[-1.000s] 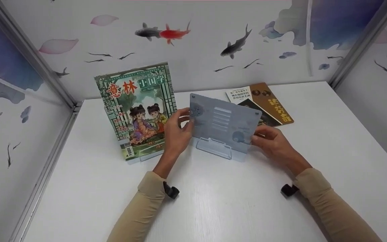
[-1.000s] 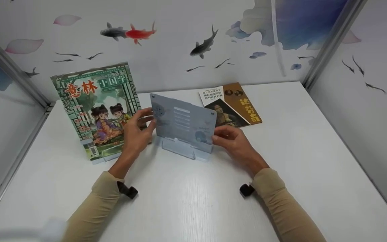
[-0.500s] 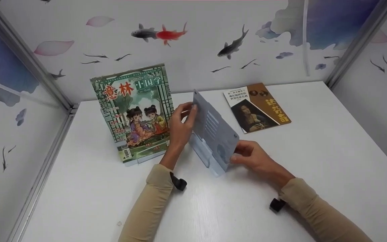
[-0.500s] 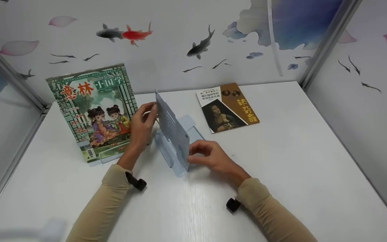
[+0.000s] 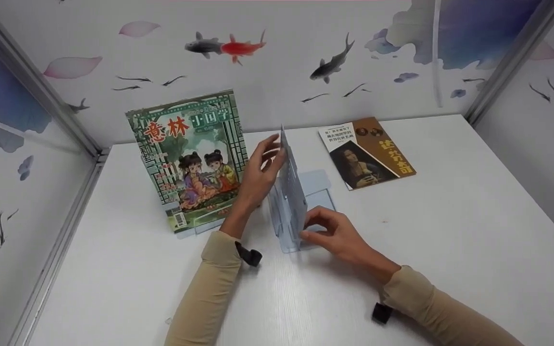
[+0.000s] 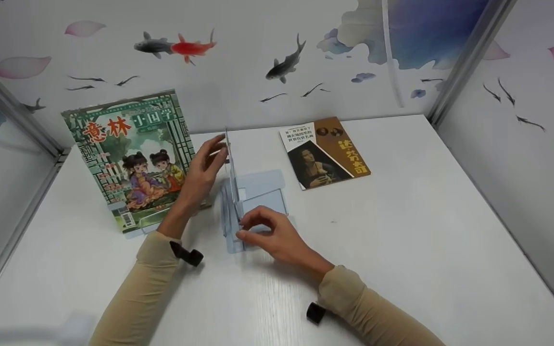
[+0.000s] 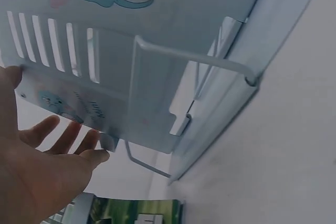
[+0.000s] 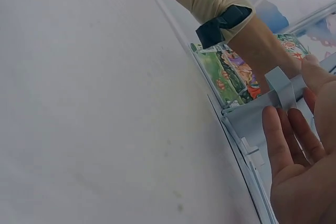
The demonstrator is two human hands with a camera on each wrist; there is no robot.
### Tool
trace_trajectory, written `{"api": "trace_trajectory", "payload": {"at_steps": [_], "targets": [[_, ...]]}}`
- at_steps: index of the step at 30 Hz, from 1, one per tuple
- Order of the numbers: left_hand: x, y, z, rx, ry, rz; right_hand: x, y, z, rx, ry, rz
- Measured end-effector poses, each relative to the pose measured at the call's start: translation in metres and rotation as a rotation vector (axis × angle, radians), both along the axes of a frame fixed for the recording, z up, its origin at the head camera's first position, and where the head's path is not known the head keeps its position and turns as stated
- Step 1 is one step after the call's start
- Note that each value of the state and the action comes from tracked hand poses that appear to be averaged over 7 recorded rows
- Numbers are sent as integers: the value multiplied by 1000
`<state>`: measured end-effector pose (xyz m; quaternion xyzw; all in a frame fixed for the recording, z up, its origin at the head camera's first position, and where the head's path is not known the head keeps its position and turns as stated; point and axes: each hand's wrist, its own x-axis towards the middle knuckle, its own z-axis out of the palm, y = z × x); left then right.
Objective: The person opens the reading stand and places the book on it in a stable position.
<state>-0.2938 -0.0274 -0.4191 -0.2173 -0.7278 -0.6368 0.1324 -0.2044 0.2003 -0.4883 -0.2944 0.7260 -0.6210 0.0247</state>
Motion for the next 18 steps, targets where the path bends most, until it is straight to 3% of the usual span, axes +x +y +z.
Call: {"api": "trace_trajectory", "payload": {"at_steps": [6,12,18], "targets": [[16,-10,25,-39,98,-125,1,-3,1,22,-53,-14],[33,-17,40,-208,96,-223,3,-3,2,4,-45,-19],[40,-13,47,-324,93,-223,2,-4,3,14,-22,-24]]}}
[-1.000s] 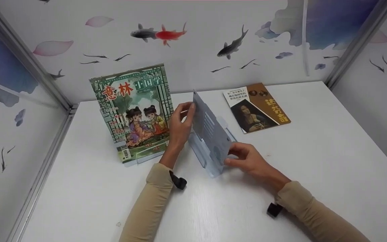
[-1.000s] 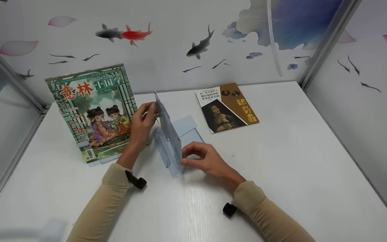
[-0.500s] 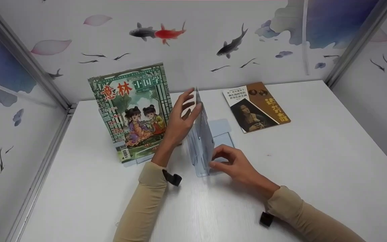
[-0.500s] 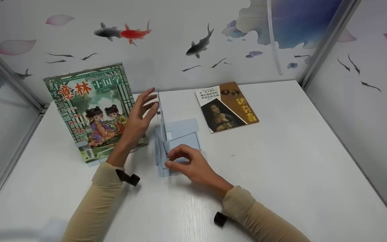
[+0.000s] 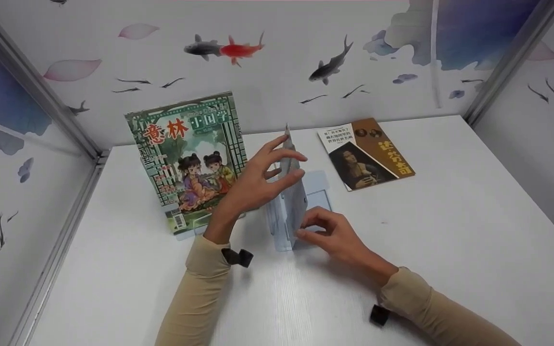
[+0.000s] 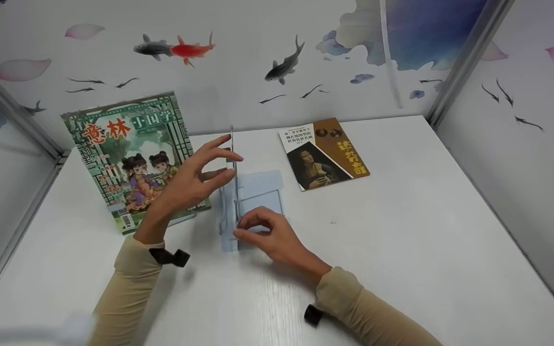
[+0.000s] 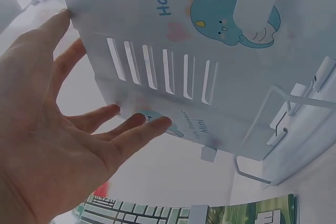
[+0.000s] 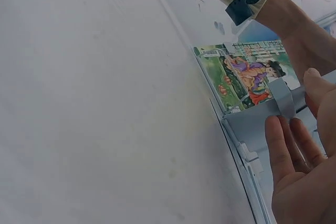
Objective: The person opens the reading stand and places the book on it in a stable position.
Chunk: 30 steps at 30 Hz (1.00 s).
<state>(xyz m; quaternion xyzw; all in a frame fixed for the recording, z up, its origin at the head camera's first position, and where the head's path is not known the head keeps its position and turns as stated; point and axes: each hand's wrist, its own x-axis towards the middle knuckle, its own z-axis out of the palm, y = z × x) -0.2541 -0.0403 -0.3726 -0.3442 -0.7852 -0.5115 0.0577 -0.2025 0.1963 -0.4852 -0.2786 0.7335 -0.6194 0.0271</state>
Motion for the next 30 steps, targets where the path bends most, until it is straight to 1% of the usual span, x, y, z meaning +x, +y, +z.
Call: {"api": "trace_trajectory", "payload": {"at_steps": [3,5,8,11,12,14,17,19,21,25,30], "targets": [[0,-1,0,23,-9,-1,-2,1,2,38,-16,23],[0,-3,0,36,-17,-7,-4,4,5,100,-6,30],[0,-6,0,42,-21,-10,-12,13,12,250,81,-4],[-1,-8,-1,40,-18,-10,-23,26,19,429,194,-83],[-1,-9,-2,38,-16,-11,-26,31,21,484,213,-105],[-2,-10,-3,40,-15,-18,-32,39,24,585,196,-132],[-4,-12,-5,46,-22,-34,-38,50,25,692,101,-147],[-5,-13,-7,56,-30,-40,-40,55,24,719,35,-153],[-5,-14,-7,67,-37,-45,-42,58,24,721,0,-161],[-6,-15,-8,89,-42,-56,-45,60,22,713,-10,-171],[-8,-12,-7,78,-36,-57,-46,60,22,719,-22,-146]]}}
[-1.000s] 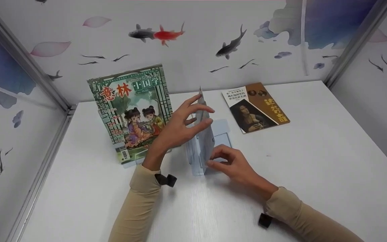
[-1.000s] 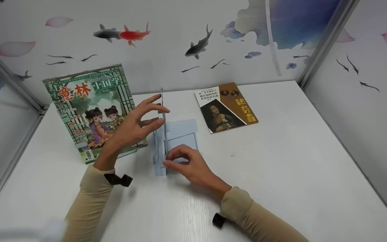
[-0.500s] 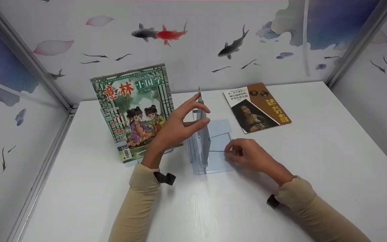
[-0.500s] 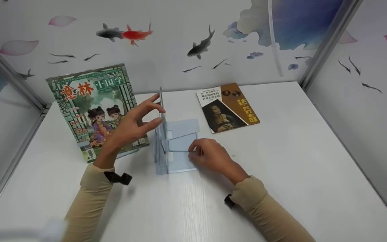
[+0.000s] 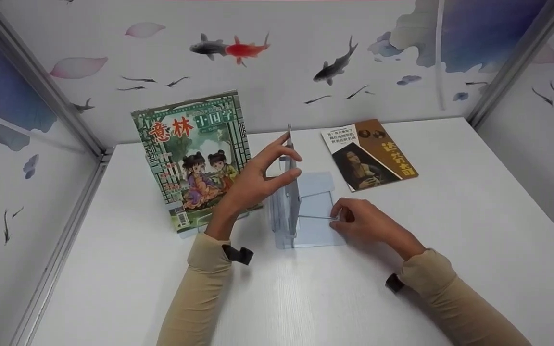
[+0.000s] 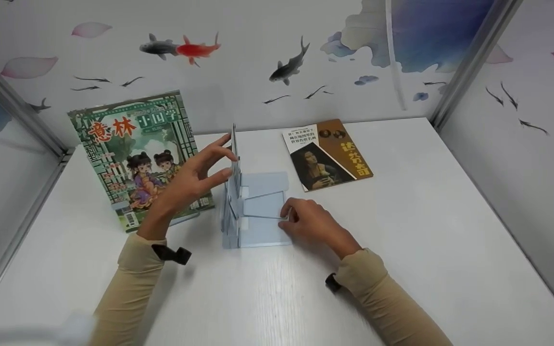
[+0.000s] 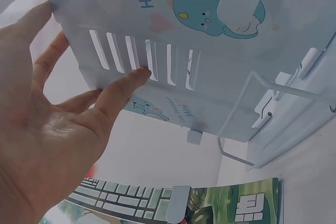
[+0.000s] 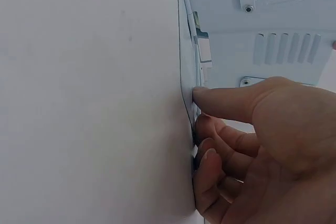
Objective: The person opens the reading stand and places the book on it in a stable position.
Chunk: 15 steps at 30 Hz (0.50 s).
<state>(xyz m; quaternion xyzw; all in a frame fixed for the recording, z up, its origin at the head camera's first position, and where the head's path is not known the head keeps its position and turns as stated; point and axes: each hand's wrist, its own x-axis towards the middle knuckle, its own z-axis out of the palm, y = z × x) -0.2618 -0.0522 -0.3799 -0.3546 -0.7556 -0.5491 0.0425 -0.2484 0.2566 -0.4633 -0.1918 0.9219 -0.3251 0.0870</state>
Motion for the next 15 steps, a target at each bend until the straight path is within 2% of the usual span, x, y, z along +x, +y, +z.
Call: {"api": "trace_trajectory", "payload": {"at_steps": [10,15], "targets": [[0,2,1,-14,9,2,3,-3,1,-1,-44,4],[1,4,0,-25,37,17,3,-3,1,20,-13,28]]}}
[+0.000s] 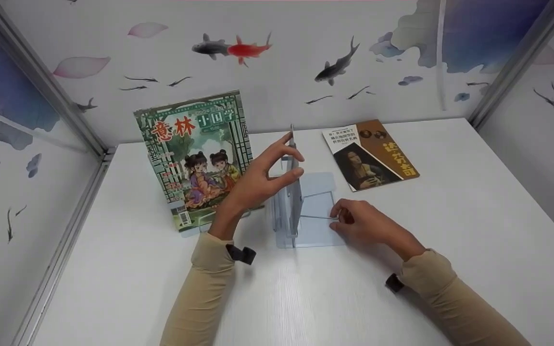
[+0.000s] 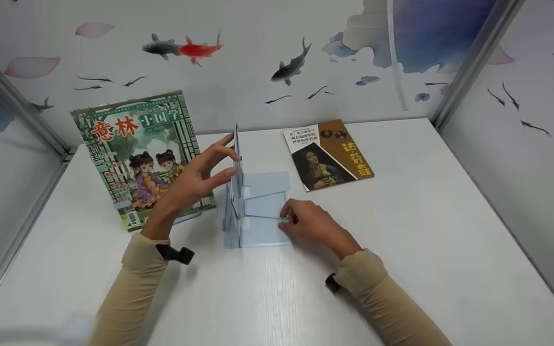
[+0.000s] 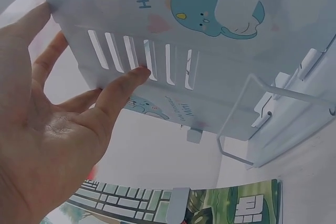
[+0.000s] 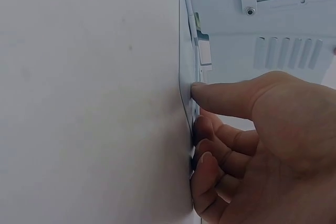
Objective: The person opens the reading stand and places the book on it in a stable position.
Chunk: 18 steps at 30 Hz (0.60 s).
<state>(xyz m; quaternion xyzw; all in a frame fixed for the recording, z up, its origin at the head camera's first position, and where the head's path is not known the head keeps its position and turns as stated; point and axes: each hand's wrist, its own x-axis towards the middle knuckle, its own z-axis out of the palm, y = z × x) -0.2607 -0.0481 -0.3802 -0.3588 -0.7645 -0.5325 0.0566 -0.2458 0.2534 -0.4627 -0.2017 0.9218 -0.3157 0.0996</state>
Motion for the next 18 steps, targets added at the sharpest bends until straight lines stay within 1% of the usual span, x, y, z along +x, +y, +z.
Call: {"api": "trace_trajectory", "payload": {"at_steps": [5,10,18], "targets": [[1,4,0,-19,27,7,-1,2,-1,-4,-11,21],[1,9,-1,-21,23,-10,-1,4,-3,-22,-22,35],[0,19,-8,13,15,-31,-2,5,-5,-19,13,67]]}}
